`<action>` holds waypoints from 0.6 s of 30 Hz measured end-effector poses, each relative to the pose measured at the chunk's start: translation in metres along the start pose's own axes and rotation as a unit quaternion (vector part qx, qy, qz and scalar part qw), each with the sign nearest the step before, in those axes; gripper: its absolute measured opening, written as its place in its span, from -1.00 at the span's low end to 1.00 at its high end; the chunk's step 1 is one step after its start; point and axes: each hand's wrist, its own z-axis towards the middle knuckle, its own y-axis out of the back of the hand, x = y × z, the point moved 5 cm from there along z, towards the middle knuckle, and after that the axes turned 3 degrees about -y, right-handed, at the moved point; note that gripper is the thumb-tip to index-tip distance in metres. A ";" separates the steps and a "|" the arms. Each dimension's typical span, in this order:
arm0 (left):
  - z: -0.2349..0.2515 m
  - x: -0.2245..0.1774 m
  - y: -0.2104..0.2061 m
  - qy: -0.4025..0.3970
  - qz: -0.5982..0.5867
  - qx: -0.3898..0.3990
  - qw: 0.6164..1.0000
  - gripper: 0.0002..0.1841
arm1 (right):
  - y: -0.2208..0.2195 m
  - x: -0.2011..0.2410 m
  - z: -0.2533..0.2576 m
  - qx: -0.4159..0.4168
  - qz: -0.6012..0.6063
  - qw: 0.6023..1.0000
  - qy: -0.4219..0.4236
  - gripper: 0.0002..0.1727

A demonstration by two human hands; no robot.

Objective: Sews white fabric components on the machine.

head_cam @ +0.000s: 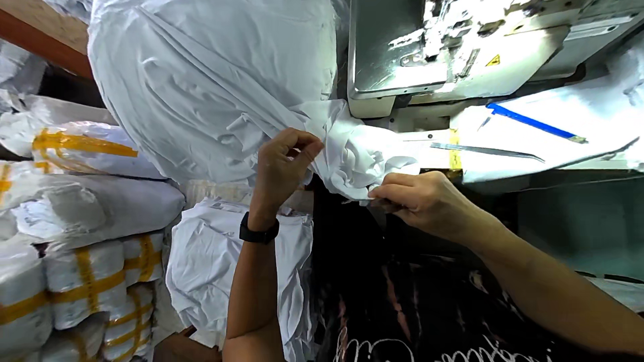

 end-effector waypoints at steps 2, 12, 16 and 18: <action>0.002 0.008 -0.001 0.049 -0.006 -0.027 0.998 -0.89 | -0.009 0.003 -0.004 0.004 -0.017 1.000 0.012 -0.79; -0.018 0.009 -0.056 0.105 0.169 0.211 0.957 -0.69 | -0.032 0.014 -0.011 -0.006 -0.029 0.998 0.057 -0.78; -0.021 -0.014 -0.038 -0.011 0.112 0.052 0.992 -0.91 | -0.027 0.014 -0.008 -0.084 -0.011 0.995 0.054 -0.79; -0.016 -0.024 -0.030 -0.042 0.054 -0.003 0.998 -0.94 | -0.026 0.013 -0.007 -0.135 0.004 0.990 0.049 -0.79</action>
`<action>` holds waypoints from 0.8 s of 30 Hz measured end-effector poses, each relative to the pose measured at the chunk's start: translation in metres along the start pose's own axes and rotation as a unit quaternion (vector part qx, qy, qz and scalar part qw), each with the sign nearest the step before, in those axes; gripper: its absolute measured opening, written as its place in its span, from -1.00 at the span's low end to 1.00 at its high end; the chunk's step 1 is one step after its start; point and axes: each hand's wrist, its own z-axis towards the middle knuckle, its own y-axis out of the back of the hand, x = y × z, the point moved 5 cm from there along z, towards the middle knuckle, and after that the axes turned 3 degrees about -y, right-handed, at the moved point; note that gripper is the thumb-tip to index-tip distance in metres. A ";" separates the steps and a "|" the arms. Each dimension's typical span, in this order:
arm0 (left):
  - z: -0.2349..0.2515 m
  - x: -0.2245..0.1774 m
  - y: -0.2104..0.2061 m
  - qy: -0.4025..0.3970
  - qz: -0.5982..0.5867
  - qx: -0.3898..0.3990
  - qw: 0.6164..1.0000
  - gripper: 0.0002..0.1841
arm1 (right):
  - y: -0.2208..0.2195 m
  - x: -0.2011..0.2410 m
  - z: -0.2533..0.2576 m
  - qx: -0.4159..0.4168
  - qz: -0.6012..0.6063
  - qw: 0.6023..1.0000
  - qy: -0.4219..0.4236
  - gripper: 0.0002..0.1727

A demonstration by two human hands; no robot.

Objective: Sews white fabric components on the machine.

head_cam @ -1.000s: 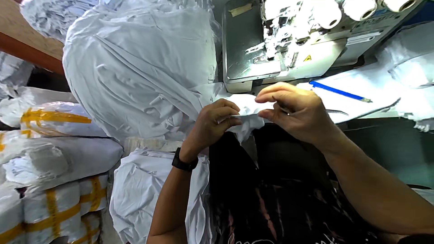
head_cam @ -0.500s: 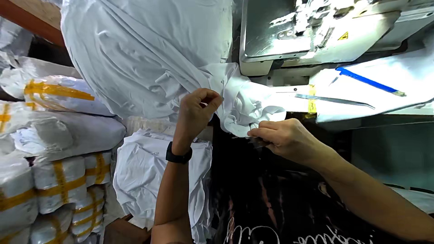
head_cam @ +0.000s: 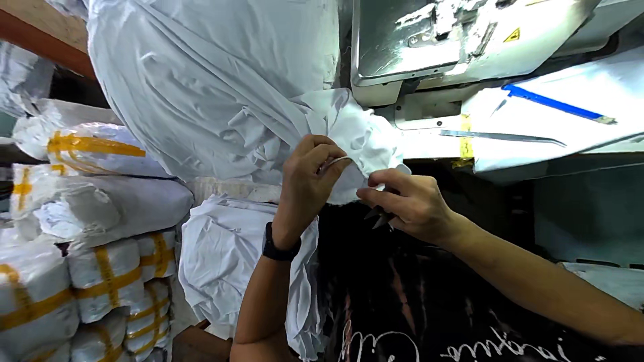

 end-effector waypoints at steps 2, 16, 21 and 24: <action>0.004 -0.003 0.000 -0.011 -0.061 -0.033 0.998 -0.96 | -0.001 -0.001 0.002 -0.055 -0.011 0.998 -0.005 -0.81; -0.013 0.010 -0.001 -0.100 0.269 0.068 0.955 -0.81 | 0.023 -0.019 0.014 -0.098 0.123 0.973 -0.168 -0.91; -0.016 0.022 0.011 -0.083 0.241 0.061 0.965 -0.62 | 0.032 -0.024 0.013 -0.088 0.124 0.964 -0.220 -0.88; -0.018 0.019 0.012 -0.117 0.155 0.000 0.981 -0.83 | 0.034 -0.025 0.012 -0.087 0.130 0.955 -0.252 -0.89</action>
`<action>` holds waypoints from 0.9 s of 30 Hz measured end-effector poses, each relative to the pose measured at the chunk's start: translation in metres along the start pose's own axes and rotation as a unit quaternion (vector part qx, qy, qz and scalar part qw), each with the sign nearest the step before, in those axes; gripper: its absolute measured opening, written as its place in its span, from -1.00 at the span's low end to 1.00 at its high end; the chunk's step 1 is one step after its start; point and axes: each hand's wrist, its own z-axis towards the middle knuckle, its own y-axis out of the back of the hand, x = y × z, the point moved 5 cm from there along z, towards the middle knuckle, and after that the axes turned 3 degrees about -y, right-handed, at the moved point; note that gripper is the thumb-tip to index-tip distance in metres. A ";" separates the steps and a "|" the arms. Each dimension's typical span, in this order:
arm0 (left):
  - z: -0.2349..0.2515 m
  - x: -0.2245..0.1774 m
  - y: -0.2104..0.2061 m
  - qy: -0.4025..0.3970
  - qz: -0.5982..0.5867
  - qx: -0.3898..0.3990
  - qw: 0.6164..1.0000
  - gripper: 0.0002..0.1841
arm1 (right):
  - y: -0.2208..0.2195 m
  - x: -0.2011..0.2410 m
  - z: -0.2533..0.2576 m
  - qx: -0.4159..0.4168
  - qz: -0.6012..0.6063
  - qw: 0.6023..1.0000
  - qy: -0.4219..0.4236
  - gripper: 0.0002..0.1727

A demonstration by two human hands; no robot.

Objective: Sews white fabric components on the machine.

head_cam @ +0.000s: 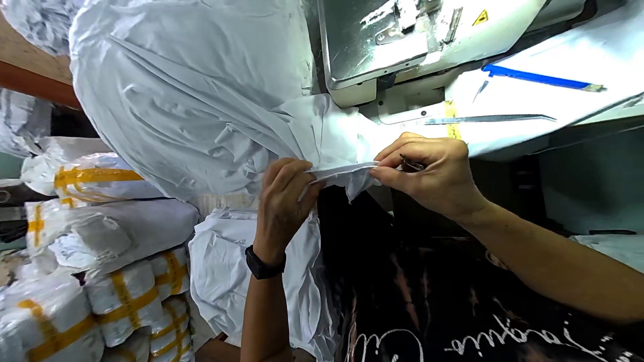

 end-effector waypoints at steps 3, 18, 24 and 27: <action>-0.003 -0.002 0.000 -0.010 -0.069 -0.060 0.996 -0.88 | 0.001 -0.001 -0.001 -0.013 -0.003 1.000 -0.016 -0.91; 0.025 -0.008 -0.068 0.221 -0.538 -0.315 0.750 -0.83 | 0.037 -0.020 0.006 -0.011 -0.118 0.992 -0.040 -0.84; 0.064 -0.011 -0.116 0.146 -0.418 -0.156 0.883 -0.64 | 0.160 -0.058 0.010 -0.061 -0.432 0.859 -0.269 -0.65; 0.063 -0.007 -0.154 0.159 -0.351 -0.079 0.919 -0.61 | 0.177 -0.086 0.001 -0.038 -0.464 0.861 -0.207 -0.76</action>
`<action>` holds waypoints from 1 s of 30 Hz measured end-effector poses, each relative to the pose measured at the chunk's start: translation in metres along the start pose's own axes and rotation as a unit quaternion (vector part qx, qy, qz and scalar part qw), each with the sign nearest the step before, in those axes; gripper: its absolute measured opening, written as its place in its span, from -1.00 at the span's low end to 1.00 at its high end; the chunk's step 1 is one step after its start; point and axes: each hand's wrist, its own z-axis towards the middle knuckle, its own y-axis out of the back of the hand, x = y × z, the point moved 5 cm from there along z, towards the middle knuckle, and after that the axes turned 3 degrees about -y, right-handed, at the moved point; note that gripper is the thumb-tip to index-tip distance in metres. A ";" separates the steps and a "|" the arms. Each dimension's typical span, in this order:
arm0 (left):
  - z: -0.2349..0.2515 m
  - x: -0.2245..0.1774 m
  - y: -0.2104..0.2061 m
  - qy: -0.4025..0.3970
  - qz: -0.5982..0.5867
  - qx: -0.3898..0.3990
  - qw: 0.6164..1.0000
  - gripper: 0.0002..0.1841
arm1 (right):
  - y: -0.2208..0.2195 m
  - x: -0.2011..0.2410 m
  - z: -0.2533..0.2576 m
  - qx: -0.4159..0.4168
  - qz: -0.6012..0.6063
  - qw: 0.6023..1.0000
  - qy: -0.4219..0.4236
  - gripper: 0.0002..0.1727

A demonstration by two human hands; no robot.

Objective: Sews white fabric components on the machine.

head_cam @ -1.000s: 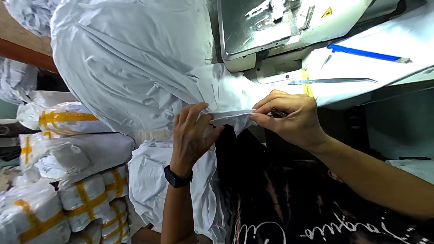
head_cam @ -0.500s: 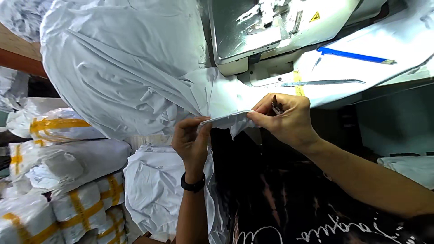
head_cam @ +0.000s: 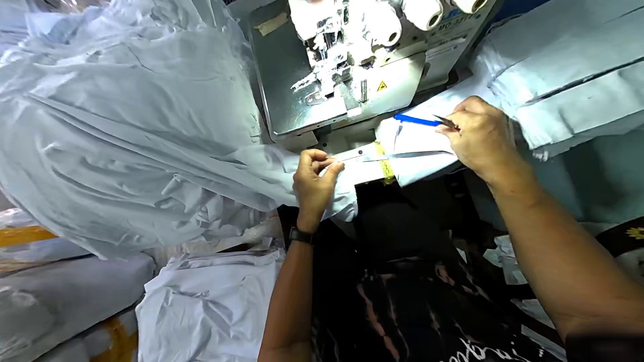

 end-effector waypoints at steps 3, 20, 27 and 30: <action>-0.001 0.007 -0.010 -0.002 0.065 0.012 0.998 -0.65 | -0.003 -0.007 -0.003 -0.014 -0.036 0.990 0.133 -0.84; -0.006 0.003 -0.015 -0.050 0.163 -0.019 0.985 -0.80 | -0.085 0.113 -0.014 -0.134 0.643 0.754 -0.031 -0.80; -0.005 0.001 -0.017 -0.062 0.173 -0.021 0.983 -0.84 | -0.088 0.113 -0.015 -0.107 0.643 0.758 -0.026 -0.81; -0.006 0.002 -0.016 -0.061 0.173 -0.024 0.983 -0.84 | -0.089 0.114 -0.014 -0.106 0.640 0.761 -0.017 -0.83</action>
